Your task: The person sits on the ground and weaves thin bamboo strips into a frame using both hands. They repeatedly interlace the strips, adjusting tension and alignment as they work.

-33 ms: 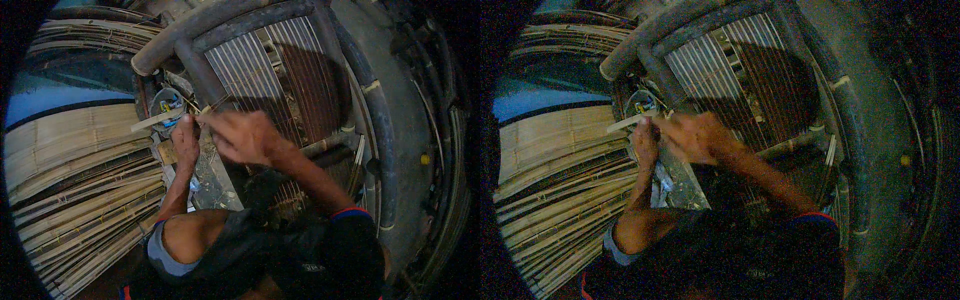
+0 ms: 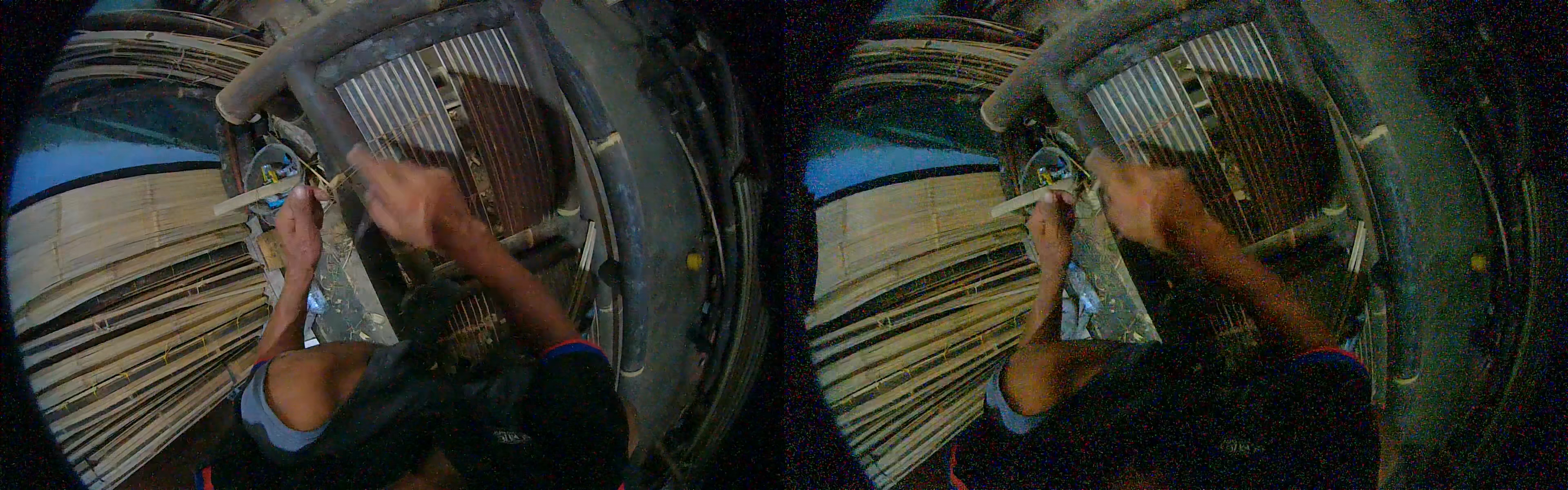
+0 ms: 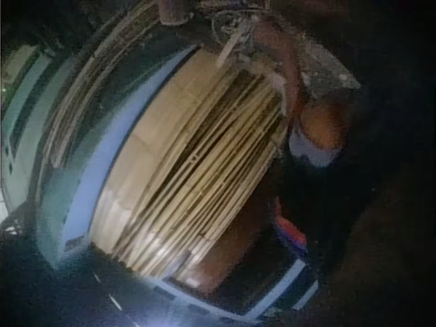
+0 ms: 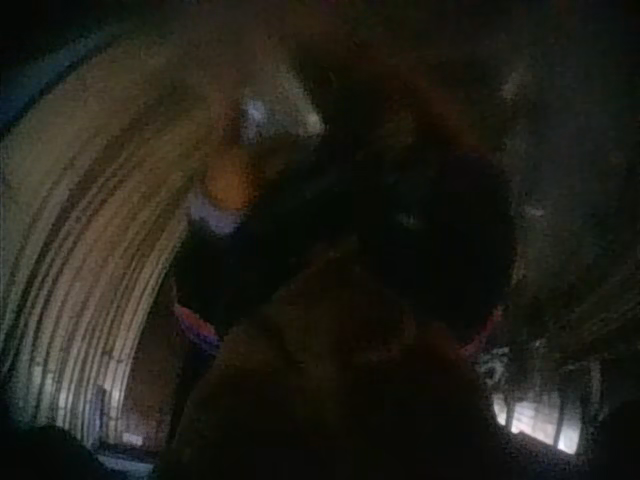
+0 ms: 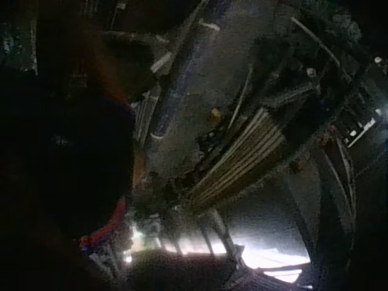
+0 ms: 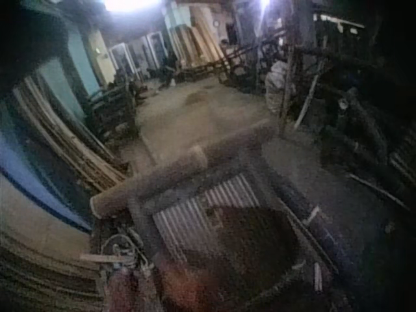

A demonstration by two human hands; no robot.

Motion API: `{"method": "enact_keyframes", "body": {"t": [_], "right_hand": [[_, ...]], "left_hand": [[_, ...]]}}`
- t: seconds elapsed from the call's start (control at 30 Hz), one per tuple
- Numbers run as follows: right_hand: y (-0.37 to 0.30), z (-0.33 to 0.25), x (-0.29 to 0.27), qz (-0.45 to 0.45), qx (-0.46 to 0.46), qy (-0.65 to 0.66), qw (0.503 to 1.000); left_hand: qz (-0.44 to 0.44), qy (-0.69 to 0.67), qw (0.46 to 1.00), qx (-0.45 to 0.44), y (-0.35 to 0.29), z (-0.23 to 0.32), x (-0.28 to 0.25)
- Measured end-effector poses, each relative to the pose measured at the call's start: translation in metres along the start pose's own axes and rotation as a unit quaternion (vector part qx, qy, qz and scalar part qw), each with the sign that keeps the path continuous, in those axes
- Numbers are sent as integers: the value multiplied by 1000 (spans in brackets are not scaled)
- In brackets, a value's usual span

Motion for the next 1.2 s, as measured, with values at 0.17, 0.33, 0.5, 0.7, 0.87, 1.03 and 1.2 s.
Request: {"method": "enact_keyframes", "body": {"t": [0.17, 0.33, 0.5, 0.7, 0.87, 1.03, 1.2], "right_hand": [[12, 73, 20, -31, 98, -128, 986], [40, 87, 9, 17, 40, -100, 994], [63, 92, -60, 75, 38, -135, 987], [99, 37, -103, 26, -27, 63, 997], [95, 19, -101, 119, -56, -8, 991], [122, 30, -112, 201, -64, -60, 976], [144, -63, -103, 173, -176, -31, 969]], "left_hand": [[-33, 6, 999, 3, 14, 26, 2], [12, 76, 997, -22, 38, 44, -14], [-267, 539, 775, -193, 43, 59, 17], [-409, 47, 901, -136, 13, 58, 119], [-180, 477, 854, 107, 60, 132, 105], [-60, 301, 920, 244, 0, 182, 56], [-189, 269, 939, 103, 16, 142, 129]]}}
Point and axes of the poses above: each hand's wrist, its own y-axis towards the middle knuckle, its own x-axis out of the palm, z = x × y, the point moved 7 cm from there along y, towards the middle knuckle, and after that the axes turned 10 degrees about -z, right-handed, at the moved point
